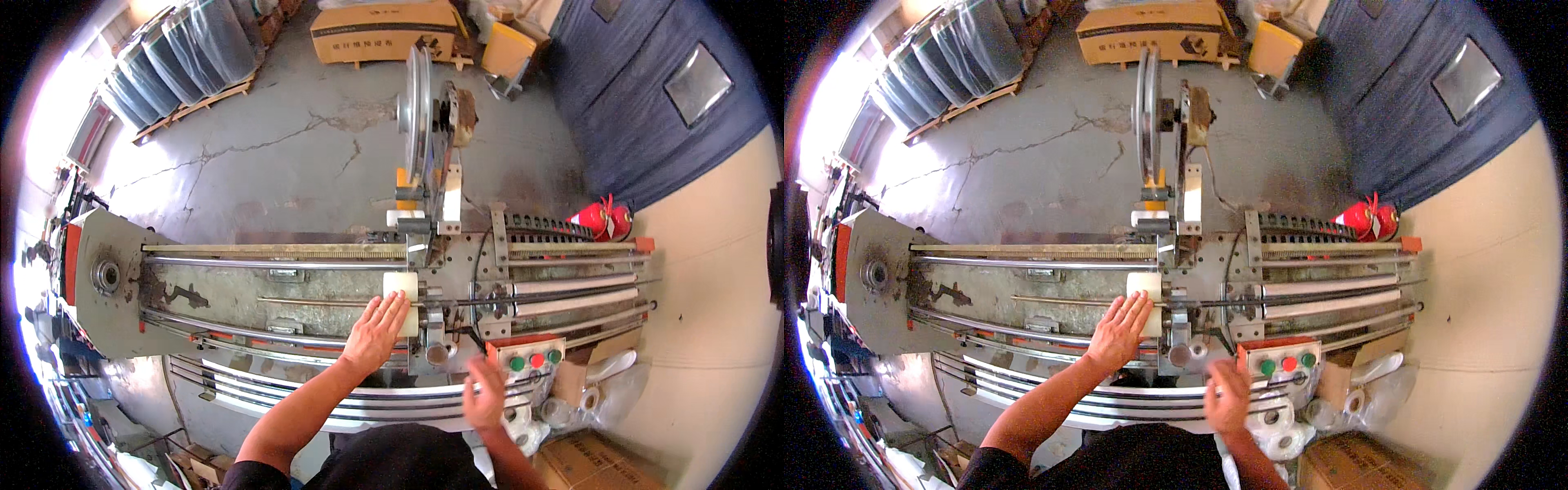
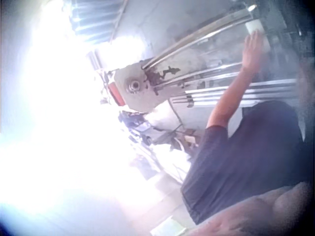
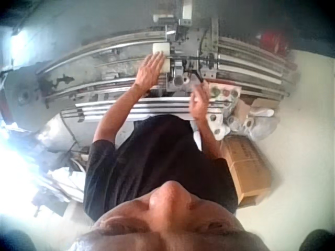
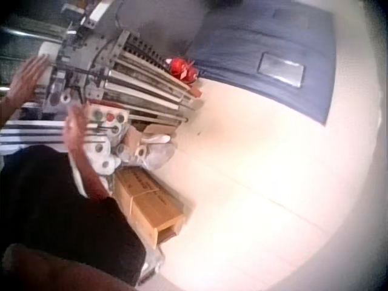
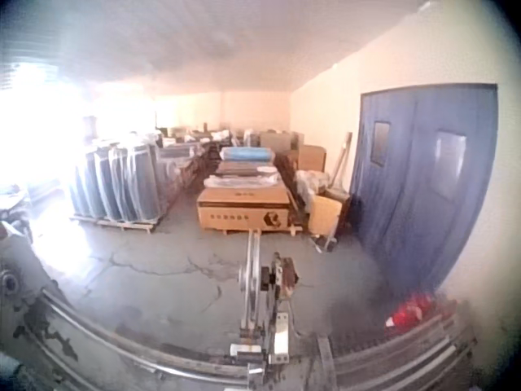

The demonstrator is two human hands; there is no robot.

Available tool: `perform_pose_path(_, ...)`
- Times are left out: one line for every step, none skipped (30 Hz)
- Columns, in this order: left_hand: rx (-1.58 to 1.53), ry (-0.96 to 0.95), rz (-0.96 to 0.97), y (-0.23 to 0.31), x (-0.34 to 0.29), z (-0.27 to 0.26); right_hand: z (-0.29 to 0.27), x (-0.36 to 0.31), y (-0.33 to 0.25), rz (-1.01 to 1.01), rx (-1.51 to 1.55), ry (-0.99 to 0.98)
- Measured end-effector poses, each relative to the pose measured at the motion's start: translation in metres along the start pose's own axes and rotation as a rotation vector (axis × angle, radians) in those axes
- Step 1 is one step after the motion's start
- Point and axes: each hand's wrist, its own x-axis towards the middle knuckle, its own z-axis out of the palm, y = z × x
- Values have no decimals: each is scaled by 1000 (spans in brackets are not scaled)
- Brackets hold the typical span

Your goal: The person feeds a metal rod through rollers on an industrial fabrication machine and applies pieces of tape to cylindrical components mounted on the rod. They then move the rod along the machine's tracks while monitoring the assembly.

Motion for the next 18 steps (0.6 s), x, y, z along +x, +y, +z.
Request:
perform_pose_path(-2,4,1,-1,0,-2,11,-1,-13,-54,-1,-40)
perform_pose_path(-16,-17,-5,0,0,-4,20,-3,-25,-61,14,-101)
perform_pose_path(1,4,5,0,0,-7,26,-4,-34,-91,47,-142)
perform_pose_path(14,2,7,-1,1,-10,31,-4,-42,-93,109,-184)
perform_pose_path(26,-2,10,0,2,-13,35,-4,-47,-127,138,-198)
perform_pose_path(39,-6,10,1,2,-16,36,-4,-52,-162,149,-233)
perform_pose_path(53,-24,4,2,2,-19,36,-4,-54,-169,182,-249)
perform_pose_path(61,-8,5,3,3,-22,36,-3,-56,-177,205,-274)
perform_pose_path(63,-19,-3,5,2,-25,35,-3,-56,-193,220,-278)
perform_pose_path(63,-22,-5,6,1,-27,33,-4,-56,-209,228,-288)
perform_pose_path(53,-28,-14,7,0,-30,31,-5,-55,-216,238,-295)
perform_pose_path(59,-38,-21,8,0,-32,30,-6,-53,-224,242,-310)
perform_pose_path(55,-28,-19,9,0,-34,26,-7,-51,-220,250,-336)
perform_pose_path(55,-59,-35,11,2,-34,24,-9,-47,-223,265,-322)
perform_pose_path(78,-72,-35,13,2,-35,22,-10,-44,-219,266,-331)
perform_pose_path(77,-33,-12,14,3,-35,21,-12,-40,-217,266,-347)
perform_pose_path(74,-35,-12,14,4,-35,20,-13,-38,-217,279,-358)
perform_pose_path(83,-25,-18,13,2,-36,21,-15,-36,-208,284,-355)
